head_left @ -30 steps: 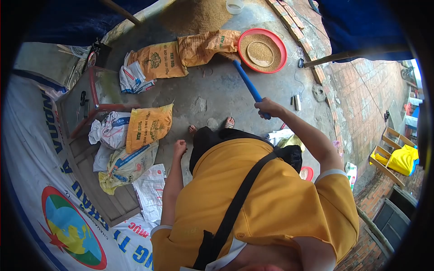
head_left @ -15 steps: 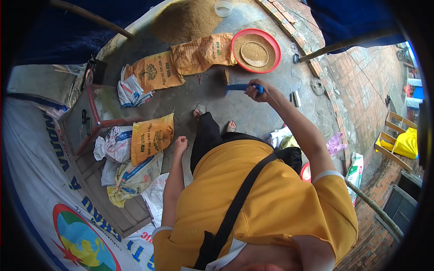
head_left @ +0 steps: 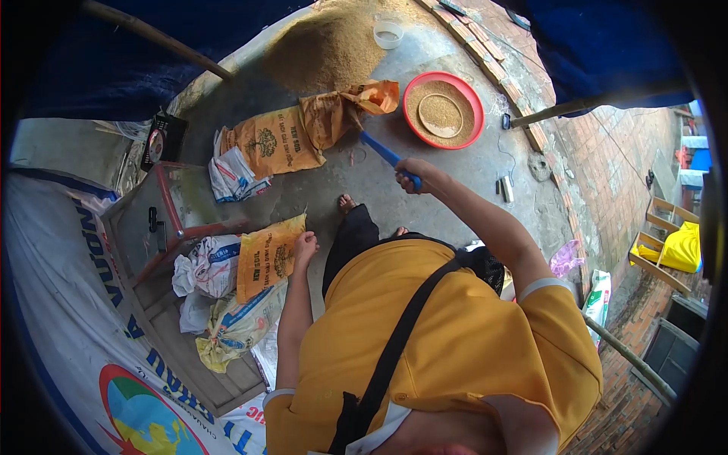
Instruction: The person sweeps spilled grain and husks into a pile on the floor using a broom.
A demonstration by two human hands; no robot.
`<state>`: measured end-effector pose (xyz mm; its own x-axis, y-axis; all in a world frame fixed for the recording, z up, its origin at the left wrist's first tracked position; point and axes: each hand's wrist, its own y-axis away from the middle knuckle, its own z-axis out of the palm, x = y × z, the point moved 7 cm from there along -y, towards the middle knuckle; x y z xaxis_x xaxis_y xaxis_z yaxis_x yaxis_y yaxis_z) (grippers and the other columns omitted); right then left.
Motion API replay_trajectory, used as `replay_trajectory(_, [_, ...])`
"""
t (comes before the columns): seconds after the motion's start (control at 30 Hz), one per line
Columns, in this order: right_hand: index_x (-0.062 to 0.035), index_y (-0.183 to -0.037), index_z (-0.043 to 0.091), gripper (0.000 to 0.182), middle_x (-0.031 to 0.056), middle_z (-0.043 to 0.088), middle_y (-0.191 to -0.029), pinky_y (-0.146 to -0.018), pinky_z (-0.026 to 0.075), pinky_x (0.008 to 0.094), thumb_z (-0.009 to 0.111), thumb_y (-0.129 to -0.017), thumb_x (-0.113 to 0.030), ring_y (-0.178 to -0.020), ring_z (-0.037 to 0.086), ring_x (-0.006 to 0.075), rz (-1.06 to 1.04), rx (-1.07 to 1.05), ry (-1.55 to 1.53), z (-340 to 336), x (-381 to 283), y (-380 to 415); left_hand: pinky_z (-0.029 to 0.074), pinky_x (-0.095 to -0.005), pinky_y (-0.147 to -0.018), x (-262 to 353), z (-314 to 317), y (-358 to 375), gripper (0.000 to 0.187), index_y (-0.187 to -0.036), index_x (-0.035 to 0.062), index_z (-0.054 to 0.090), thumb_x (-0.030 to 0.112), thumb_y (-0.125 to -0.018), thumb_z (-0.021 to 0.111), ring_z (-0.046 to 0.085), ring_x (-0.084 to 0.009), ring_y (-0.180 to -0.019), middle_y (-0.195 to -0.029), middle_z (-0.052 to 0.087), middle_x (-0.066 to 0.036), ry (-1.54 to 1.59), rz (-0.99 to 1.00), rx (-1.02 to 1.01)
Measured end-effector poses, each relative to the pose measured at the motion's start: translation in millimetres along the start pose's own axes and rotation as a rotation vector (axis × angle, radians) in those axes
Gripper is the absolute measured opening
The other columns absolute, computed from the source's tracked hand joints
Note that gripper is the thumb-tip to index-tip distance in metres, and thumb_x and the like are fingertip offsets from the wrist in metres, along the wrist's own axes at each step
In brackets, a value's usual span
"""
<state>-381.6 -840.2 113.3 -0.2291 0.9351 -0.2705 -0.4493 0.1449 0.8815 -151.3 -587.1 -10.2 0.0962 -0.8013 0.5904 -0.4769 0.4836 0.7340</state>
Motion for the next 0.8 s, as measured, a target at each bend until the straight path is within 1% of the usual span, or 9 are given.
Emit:
replay_trajectory(0.07, [-0.0072, -0.071, 0.031, 0.010, -0.0002, 0.037, -0.048, -0.027, 0.027, 0.0156, 0.040, -0.072, -0.010, -0.034, 0.036, 0.0053, 0.108, -0.020, -0.135, -11.3, 3.2, 3.2, 0.041, -0.0220, -0.045, 8.4, -9.6, -17.3, 0.019, -0.092, 0.0030, 0.046, 0.008, -0.074, 0.043, 0.051, -0.0107, -0.054, -0.073, 0.050, -0.004, -0.032, 0.022, -0.028])
replay_trajectory(0.13, [-0.0075, -0.069, 0.030, 0.010, -0.0006, 0.036, -0.048, -0.026, 0.028, 0.0151, 0.039, -0.072, -0.010, -0.034, 0.036, 0.0048, 0.182, -0.075, -0.508, -8.1, 0.5, 12.7, 0.041, -0.0222, -0.045, 19.0, -19.9, -28.2, 0.019, -0.092, 0.0030, 0.047, 0.008, -0.074, 0.044, 0.051, -0.0107, -0.054, -0.073, 0.050, -0.004, -0.029, 0.024, -0.033])
replay_trajectory(0.27, [-0.0049, -0.068, 0.033, 0.011, -0.0016, 0.035, -0.049, -0.025, 0.027, 0.0124, 0.040, -0.072, -0.011, -0.033, 0.034, 0.0028, 0.085, 0.008, -0.540, -11.0, -15.7, -2.9, 0.041, -0.0225, -0.045, 46.9, -33.7, -51.4, 0.018, -0.092, 0.0033, 0.046, 0.008, -0.075, 0.045, 0.050, -0.0107, -0.053, -0.074, 0.050, -0.004, -0.085, 0.020, -0.038])
replay_trajectory(0.33, [-0.0051, -0.066, 0.032, 0.011, -0.0017, 0.035, -0.048, -0.027, 0.029, 0.0135, 0.040, -0.071, -0.010, -0.033, 0.034, 0.0034, -0.095, 0.129, -0.376, -9.0, -32.7, -10.9, 0.041, -0.0226, -0.045, 62.8, -38.3, -68.9, 0.018, -0.093, 0.0034, 0.046, 0.009, -0.075, 0.044, 0.050, -0.0106, -0.054, -0.075, 0.050, -0.004, -0.087, 0.073, -0.052])
replay_trajectory(0.47, [-0.0027, -0.068, 0.035, 0.012, -0.0001, 0.038, -0.048, -0.029, 0.031, 0.0180, 0.043, -0.071, -0.011, -0.033, 0.036, 0.0065, -0.173, 0.274, -0.142, 19.6, -39.2, -27.6, 0.041, -0.0227, -0.047, 117.8, -38.3, -75.8, 0.019, -0.094, 0.0036, 0.046, 0.008, -0.076, 0.044, 0.051, -0.0106, -0.057, -0.077, 0.051, -0.005, -0.112, 0.168, -0.093])
replay_trajectory(0.53, [0.0031, -0.068, 0.041, 0.015, 0.0062, 0.045, -0.052, -0.029, 0.035, 0.0259, 0.047, -0.066, -0.010, -0.038, 0.045, 0.0151, -0.276, 0.373, 0.320, 40.1, -41.0, -29.2, 0.042, -0.0226, -0.047, 142.8, -32.0, -80.3, 0.019, -0.095, 0.0036, 0.046, 0.009, -0.076, 0.044, 0.051, -0.0108, -0.058, -0.078, 0.051, -0.005, -0.086, 0.200, -0.137])
replay_trajectory(0.57, [0.0031, -0.068, 0.041, 0.015, 0.0062, 0.045, -0.052, -0.029, 0.035, 0.0259, 0.047, -0.066, -0.010, -0.038, 0.045, 0.0151, -0.273, 0.377, 0.317, 45.5, -39.3, -28.0, 0.042, -0.0225, -0.048, 153.2, -26.1, -81.2, 0.020, -0.095, 0.0035, 0.045, 0.009, -0.077, 0.043, 0.051, -0.0111, -0.059, -0.078, 0.050, -0.005, -0.055, 0.224, -0.177])
replay_trajectory(0.63, [0.0060, -0.060, 0.047, 0.019, 0.0111, 0.049, -0.052, -0.033, 0.038, 0.0287, 0.047, -0.064, -0.012, -0.042, 0.049, 0.0183, -0.313, 0.283, 0.744, 70.0, -41.4, -21.8, 0.042, -0.0224, -0.049, 172.1, -10.9, -81.0, 0.020, -0.096, 0.0033, 0.045, 0.010, -0.077, 0.043, 0.051, -0.0114, -0.059, -0.078, 0.050, -0.005, -0.022, 0.233, -0.224])
replay_trajectory(0.8, [0.0044, -0.063, 0.045, 0.018, 0.0087, 0.046, -0.048, -0.033, 0.037, 0.0273, 0.046, -0.065, -0.014, -0.039, 0.048, 0.0161, -0.253, 0.152, 1.053, 98.5, -41.6, -66.2, 0.042, -0.0226, -0.050, 198.8, 18.2, -81.0, 0.021, -0.096, 0.0026, 0.045, 0.012, -0.077, 0.043, 0.052, -0.0123, -0.059, -0.077, 0.051, -0.006, 0.049, 0.258, -0.353])
